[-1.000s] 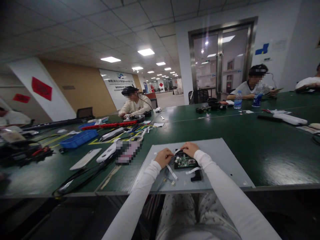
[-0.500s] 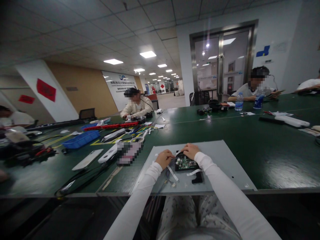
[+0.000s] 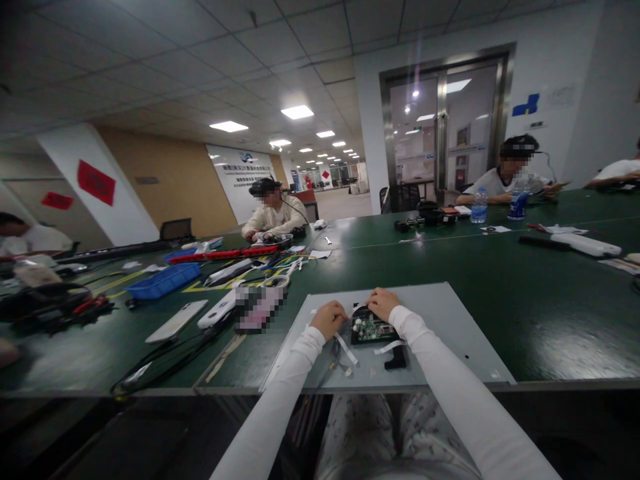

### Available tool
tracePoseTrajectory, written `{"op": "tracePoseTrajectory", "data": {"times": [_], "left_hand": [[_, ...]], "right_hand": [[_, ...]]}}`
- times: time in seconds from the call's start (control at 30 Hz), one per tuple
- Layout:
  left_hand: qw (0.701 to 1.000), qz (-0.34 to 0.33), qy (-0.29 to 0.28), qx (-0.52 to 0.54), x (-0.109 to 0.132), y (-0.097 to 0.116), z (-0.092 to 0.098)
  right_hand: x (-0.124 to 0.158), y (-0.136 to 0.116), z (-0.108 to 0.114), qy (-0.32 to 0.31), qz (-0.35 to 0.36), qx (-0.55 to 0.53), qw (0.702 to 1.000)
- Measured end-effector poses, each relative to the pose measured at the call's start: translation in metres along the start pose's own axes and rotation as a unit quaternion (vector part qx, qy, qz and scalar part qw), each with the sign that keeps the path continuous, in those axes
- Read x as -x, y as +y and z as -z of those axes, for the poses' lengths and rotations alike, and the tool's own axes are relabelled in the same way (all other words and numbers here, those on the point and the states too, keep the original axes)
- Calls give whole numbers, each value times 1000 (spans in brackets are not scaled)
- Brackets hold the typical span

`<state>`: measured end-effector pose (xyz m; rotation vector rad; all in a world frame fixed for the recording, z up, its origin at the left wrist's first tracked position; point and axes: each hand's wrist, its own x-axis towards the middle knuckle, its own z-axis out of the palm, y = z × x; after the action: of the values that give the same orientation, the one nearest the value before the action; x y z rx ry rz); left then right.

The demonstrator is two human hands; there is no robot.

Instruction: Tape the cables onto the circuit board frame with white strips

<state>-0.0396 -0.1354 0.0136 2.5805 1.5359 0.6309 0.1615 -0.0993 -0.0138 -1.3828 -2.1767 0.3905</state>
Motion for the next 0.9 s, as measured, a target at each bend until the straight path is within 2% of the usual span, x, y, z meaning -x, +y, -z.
{"op": "tracePoseTrajectory", "data": {"times": [0.27, 0.9], "left_hand": [[1000, -3, -13, -25, 3, 6, 5], [999, 2, -32, -29, 4, 4, 9]], "right_hand": [[-1, 2, -1, 14, -6, -8, 1000], [-3, 8, -4, 21, -4, -31, 999]]}}
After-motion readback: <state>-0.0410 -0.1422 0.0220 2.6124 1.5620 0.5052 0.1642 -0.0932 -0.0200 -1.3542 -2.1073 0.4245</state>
